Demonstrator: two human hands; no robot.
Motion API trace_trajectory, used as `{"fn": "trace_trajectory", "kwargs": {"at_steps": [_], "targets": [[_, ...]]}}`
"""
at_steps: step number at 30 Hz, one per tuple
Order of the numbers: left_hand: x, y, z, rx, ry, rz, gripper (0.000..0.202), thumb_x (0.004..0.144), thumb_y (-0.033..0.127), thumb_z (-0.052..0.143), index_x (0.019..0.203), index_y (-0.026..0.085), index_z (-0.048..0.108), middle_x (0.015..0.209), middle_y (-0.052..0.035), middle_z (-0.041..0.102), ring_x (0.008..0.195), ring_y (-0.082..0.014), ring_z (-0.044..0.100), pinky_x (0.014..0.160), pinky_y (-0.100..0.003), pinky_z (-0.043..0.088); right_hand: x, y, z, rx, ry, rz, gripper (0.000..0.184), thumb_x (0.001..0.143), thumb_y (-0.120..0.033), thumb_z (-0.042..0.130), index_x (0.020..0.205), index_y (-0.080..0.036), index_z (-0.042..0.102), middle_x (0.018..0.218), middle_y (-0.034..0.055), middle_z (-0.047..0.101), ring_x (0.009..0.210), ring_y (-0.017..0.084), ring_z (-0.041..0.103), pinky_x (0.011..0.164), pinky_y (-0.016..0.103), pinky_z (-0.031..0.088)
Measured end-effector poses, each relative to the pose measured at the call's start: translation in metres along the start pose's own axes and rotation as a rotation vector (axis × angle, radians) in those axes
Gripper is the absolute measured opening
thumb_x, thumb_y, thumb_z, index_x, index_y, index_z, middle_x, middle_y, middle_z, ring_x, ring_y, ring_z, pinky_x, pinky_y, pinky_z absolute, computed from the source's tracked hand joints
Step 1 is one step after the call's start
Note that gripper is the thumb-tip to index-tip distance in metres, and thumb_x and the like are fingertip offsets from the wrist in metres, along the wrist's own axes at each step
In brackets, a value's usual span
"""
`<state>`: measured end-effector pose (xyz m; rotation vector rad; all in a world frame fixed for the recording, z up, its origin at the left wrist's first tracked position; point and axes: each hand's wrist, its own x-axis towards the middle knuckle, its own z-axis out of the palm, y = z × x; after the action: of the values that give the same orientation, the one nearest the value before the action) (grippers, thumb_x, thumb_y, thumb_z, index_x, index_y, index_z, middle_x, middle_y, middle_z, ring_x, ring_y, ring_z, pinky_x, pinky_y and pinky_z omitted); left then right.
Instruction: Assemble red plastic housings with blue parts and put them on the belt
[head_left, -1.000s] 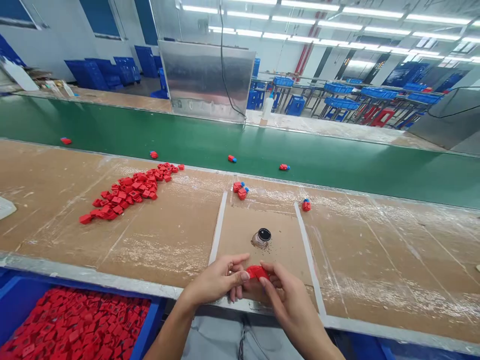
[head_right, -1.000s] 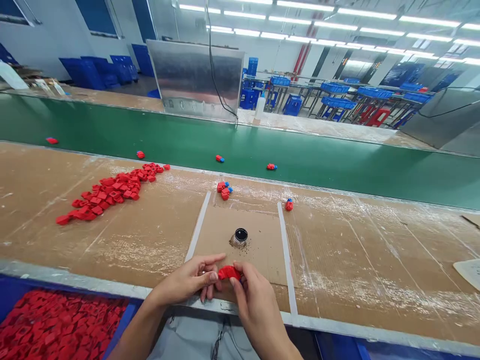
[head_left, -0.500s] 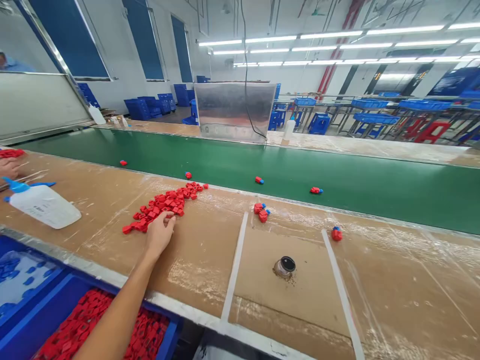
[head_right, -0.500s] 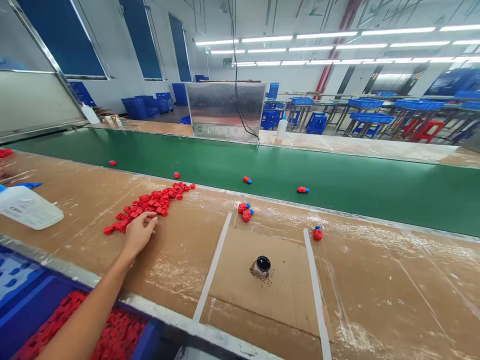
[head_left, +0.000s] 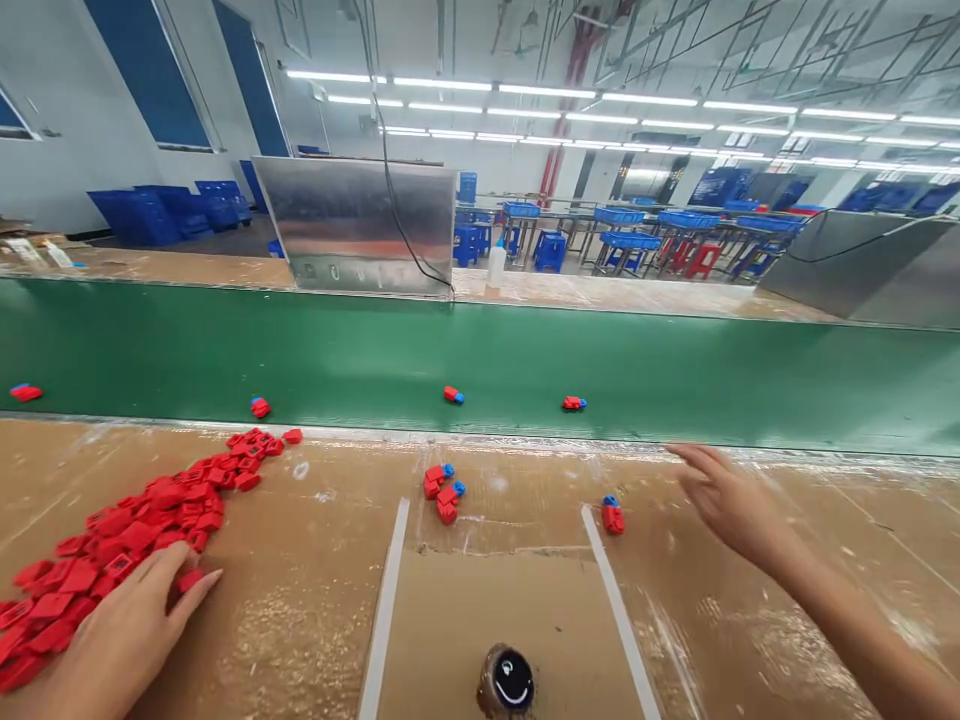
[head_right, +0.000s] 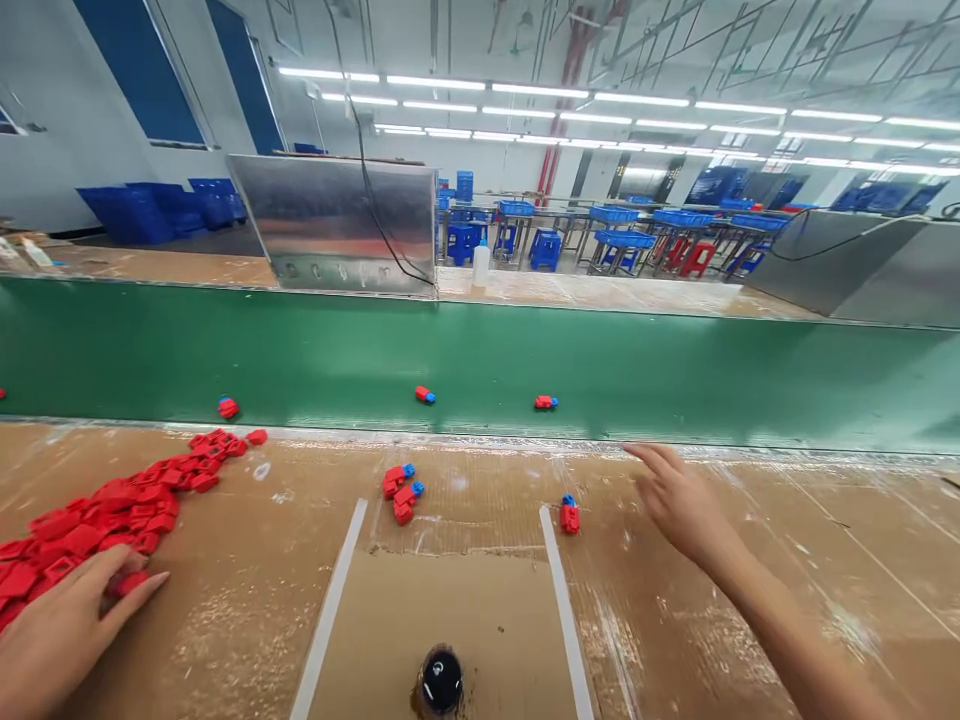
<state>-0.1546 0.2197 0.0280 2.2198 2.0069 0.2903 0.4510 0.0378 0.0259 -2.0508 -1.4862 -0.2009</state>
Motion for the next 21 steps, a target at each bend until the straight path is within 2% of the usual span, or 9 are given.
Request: {"fn": "trace_trajectory", "kwargs": {"at_steps": [2,4,5,7,10,13,16,19,21], "targets": [[-0.006,0.004,0.001,-0.07,-0.028,-0.087,0.025,0.085,0.052,0.044,0.072,0.03,0.047,0.06,0.0089,0.062,0.071,-0.0247,0.063,0.067,-0.031,0.042,0.061,0.01,0.051,0.0,-0.111,0.016,0.033,0.085,-0.013,0.051,0.116,-0.016,0.065,0.124,0.0152,0.062,0.116,0.027,0.059,0.098,0.041,0.049],[-0.015,0.012,0.003,-0.227,-0.027,-0.158,0.026,0.078,0.06,0.052,0.077,0.034,0.054,0.063,0.0086,0.066,0.071,-0.0254,0.064,0.067,-0.033,0.045,0.11,0.013,0.095,-0.007,-0.174,0.046,0.036,0.085,-0.009,0.049,0.118,-0.012,0.064,0.126,0.0178,0.061,0.119,0.026,0.057,0.1,0.037,0.046],[-0.022,0.018,0.003,-0.332,-0.046,-0.175,0.03,0.074,0.063,0.057,0.081,0.034,0.059,0.068,0.0068,0.07,0.073,-0.0261,0.065,0.068,-0.033,0.046,0.126,0.013,0.111,-0.012,-0.202,0.062,0.033,0.086,-0.009,0.05,0.115,-0.011,0.065,0.123,0.0182,0.062,0.116,0.026,0.058,0.099,0.037,0.045],[-0.038,0.032,0.004,-0.542,-0.155,-0.192,0.046,0.065,0.068,0.064,0.092,0.031,0.069,0.078,0.001,0.074,0.077,-0.0269,0.065,0.069,-0.034,0.049,0.141,0.011,0.128,-0.021,-0.25,0.093,0.023,0.087,-0.012,0.055,0.106,-0.011,0.067,0.114,0.0164,0.066,0.107,0.025,0.062,0.096,0.039,0.046],[-0.064,0.057,0.005,-0.806,-0.337,-0.246,0.057,0.065,0.067,0.07,0.1,0.022,0.075,0.08,-0.0042,0.074,0.07,-0.0233,0.062,0.066,-0.033,0.051,0.134,0.011,0.123,-0.015,-0.297,0.131,0.011,0.087,-0.021,0.062,0.088,-0.012,0.068,0.099,0.0147,0.069,0.094,0.025,0.065,0.085,0.038,0.047],[-0.087,0.078,0.009,-1.138,-0.449,-0.26,0.055,0.071,0.055,0.075,0.114,0.02,0.071,0.101,-0.0068,0.075,0.079,-0.02,0.064,0.079,-0.032,0.053,0.114,0.014,0.102,0.017,-0.286,0.193,0.028,0.09,-0.034,0.056,0.077,-0.012,0.067,0.088,0.0191,0.069,0.088,0.026,0.066,0.073,0.037,0.044],[-0.102,0.091,0.017,-1.364,-0.528,-0.27,0.054,0.073,0.044,0.078,0.12,0.02,0.067,0.119,-0.0104,0.071,0.089,-0.0183,0.067,0.088,-0.031,0.052,0.085,0.01,0.079,0.083,-0.246,0.269,0.034,0.084,-0.047,0.062,0.08,-0.014,0.064,0.087,0.0188,0.07,0.077,0.026,0.067,0.066,0.037,0.046],[-0.113,0.1,0.025,-1.462,-0.583,-0.233,0.047,0.076,0.038,0.079,0.115,0.016,0.066,0.106,-0.0114,0.074,0.089,-0.0179,0.068,0.085,-0.028,0.052,0.043,-0.01,0.054,0.198,-0.269,0.288,0.047,0.075,-0.06,0.067,0.091,-0.016,0.061,0.089,0.0138,0.071,0.071,0.024,0.067,0.06,0.035,0.052],[-0.12,0.108,0.029,-1.488,-0.621,-0.17,0.043,0.077,0.037,0.078,0.111,0.014,0.065,0.089,-0.008,0.074,0.079,-0.0155,0.068,0.075,-0.025,0.053,0.009,-0.031,0.036,0.331,-0.318,0.275,0.055,0.073,-0.067,0.066,0.095,-0.017,0.061,0.089,0.0119,0.072,0.073,0.024,0.068,0.061,0.034,0.055]]}}
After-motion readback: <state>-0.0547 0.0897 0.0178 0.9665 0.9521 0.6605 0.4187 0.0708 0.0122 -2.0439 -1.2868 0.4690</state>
